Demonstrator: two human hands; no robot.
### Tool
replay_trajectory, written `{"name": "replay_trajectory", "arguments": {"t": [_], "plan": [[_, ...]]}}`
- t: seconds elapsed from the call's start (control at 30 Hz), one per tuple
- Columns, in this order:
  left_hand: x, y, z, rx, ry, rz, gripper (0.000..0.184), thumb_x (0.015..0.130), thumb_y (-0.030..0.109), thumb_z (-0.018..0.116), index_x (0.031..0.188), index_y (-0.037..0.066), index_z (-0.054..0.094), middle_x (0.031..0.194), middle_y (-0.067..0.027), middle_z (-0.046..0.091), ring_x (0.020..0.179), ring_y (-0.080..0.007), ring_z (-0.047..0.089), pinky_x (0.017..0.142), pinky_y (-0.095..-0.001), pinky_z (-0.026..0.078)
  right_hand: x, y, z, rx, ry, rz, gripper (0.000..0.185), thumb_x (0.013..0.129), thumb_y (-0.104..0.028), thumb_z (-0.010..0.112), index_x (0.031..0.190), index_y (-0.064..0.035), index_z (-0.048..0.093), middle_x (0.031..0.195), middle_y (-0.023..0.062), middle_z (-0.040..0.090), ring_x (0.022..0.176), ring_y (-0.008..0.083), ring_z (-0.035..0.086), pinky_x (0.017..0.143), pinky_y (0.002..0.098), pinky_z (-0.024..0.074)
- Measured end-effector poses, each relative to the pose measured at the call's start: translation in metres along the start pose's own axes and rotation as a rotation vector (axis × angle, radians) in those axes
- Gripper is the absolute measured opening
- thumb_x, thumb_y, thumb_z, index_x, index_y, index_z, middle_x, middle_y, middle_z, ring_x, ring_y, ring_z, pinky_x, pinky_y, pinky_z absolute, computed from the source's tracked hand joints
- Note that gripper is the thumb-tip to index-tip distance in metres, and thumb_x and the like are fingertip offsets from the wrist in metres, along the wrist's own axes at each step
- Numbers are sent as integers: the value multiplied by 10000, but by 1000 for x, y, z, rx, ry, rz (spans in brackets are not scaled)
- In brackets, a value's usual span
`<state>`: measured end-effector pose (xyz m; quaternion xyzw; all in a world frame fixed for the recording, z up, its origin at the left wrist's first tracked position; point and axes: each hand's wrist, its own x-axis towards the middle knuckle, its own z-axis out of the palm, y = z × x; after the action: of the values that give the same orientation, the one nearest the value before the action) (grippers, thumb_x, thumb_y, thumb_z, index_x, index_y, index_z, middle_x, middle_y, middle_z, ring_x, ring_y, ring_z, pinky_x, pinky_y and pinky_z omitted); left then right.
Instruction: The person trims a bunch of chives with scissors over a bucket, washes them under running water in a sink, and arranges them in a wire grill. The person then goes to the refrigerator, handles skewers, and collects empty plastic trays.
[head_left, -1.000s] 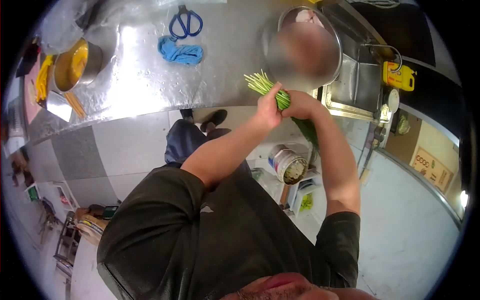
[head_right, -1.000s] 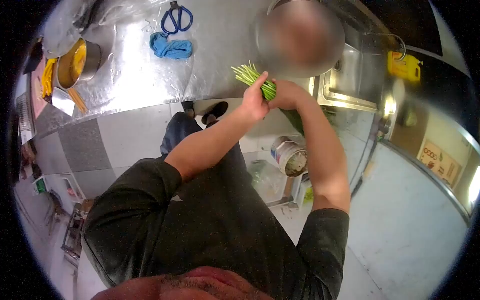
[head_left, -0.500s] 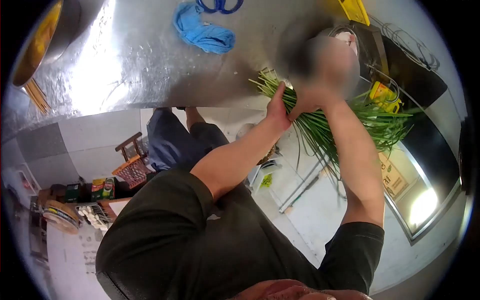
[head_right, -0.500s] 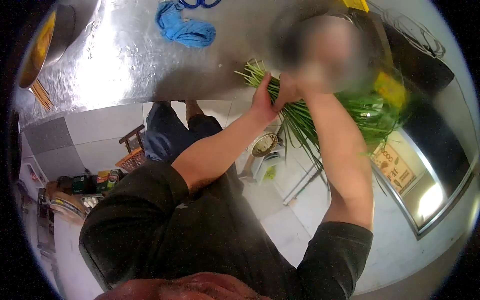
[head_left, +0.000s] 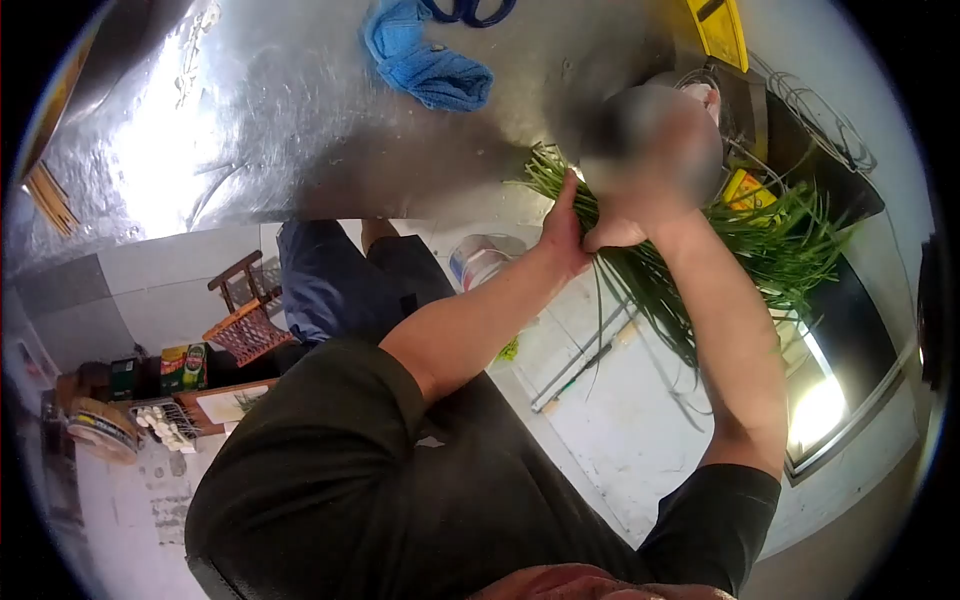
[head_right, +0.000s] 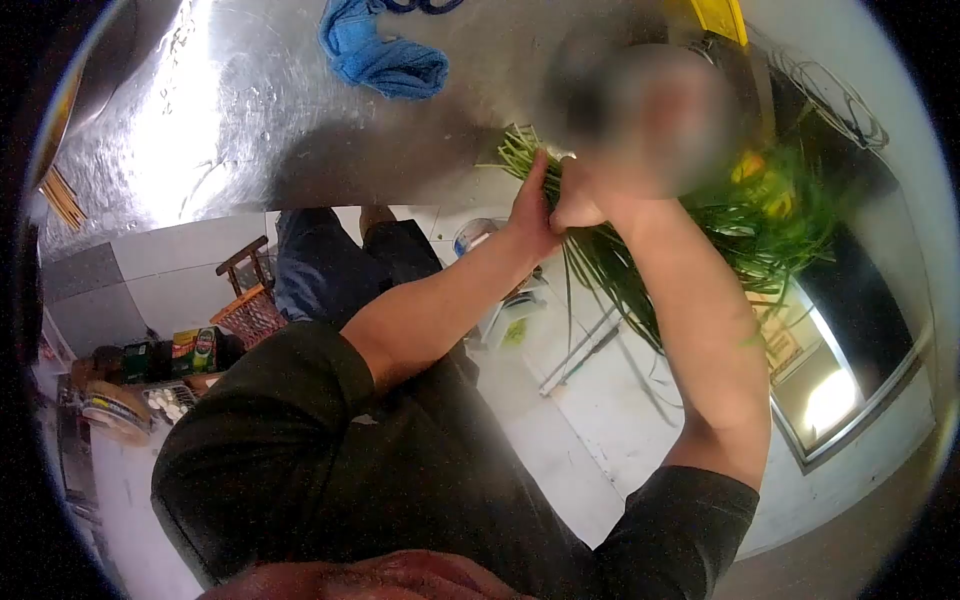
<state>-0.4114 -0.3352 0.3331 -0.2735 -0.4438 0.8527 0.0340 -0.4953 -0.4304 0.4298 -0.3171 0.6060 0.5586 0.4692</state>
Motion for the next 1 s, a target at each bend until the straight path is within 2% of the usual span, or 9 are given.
{"name": "replay_trajectory", "arguments": {"t": [0.1, 0.13, 0.27, 0.3, 0.57, 0.73, 0.83, 0.9, 1.0], "plan": [[-1, -18, -4, 77, 15, 2, 799, 852, 677, 485, 1366, 71, 401, 1358, -127, 481, 1212, -298, 491, 1022, -436, 403, -11, -1, 0, 45, -146, -12, 555, 666, -383, 715, 1079, -15, 669, 1060, 182, 670, 979, 318, 643, 869, 373, 497], [-3, -22, -5, 107, 30, 5, 861, 829, 697, 502, 1399, 69, 353, 1386, -136, 450, 1228, -309, 473, 1027, -448, 396, -15, 2, -3, 64, -252, -22, 846, 667, -470, 704, 1311, 17, 454, 1209, 242, 583, 1133, 345, 564, 947, 384, 456], [2, -11, -8, -33, -43, -65, 809, 843, 711, 456, 1323, 61, 458, 1335, -160, 497, 1187, -330, 501, 1012, -492, 397, -7, 8, -5, 108, -182, -45, 879, 660, -507, 691, 1331, 6, 444, 1227, 226, 581, 1128, 342, 571, 952, 385, 452], [-2, 1, -4, -75, -73, -57, 682, 881, 643, 470, 1211, 53, 555, 1189, -134, 601, 1091, -289, 570, 948, -449, 457, 4, 9, -7, 111, -207, -30, 872, 666, -507, 685, 1330, 3, 444, 1228, 220, 584, 1128, 339, 571, 950, 383, 453], [18, -5, -11, 88, 121, 44, 519, 920, 504, 520, 1130, 32, 571, 1080, -132, 640, 957, -271, 630, 867, -417, 506, -15, 5, 0, 173, -222, -19, 757, 717, -498, 636, 1269, 5, 509, 1210, 217, 595, 1111, 335, 583, 929, 395, 461], [12, 10, -8, 30, 146, 9, 415, 919, 410, 554, 1073, 26, 582, 1008, -113, 651, 896, -267, 638, 833, -405, 523, -3, 16, 7, 269, -149, -76, 899, 651, -591, 685, 1299, -5, 475, 1252, 223, 567, 1142, 334, 564, 959, 395, 440], [26, 5, -21, 100, 108, -11, 406, 894, 389, 586, 1104, 42, 584, 1081, -130, 645, 954, -286, 626, 867, -420, 500, -7, 14, 10, 233, -123, -108, 944, 674, -552, 694, 1393, -36, 365, 1198, 253, 586, 1115, 365, 571, 950, 392, 446], [34, -2, -35, 104, 113, 69, 303, 883, 298, 605, 1025, 31, 580, 965, -114, 642, 870, -276, 629, 804, -432, 512, -14, 23, 36, 441, -125, -201, 992, 662, -379, 783, 1433, -31, 265, 1109, 254, 615, 1048, 378, 592, 907, 404, 458], [11, -15, -14, 262, 132, 171, 194, 865, 163, 614, 977, 10, 569, 860, -103, 620, 761, -240, 629, 685, -389, 529, -46, 23, 66, 658, 68, -122, 1053, 663, -343, 797, 1448, 19, 194, 1171, 261, 586, 1110, 362, 569, 955, 360, 440]]}}
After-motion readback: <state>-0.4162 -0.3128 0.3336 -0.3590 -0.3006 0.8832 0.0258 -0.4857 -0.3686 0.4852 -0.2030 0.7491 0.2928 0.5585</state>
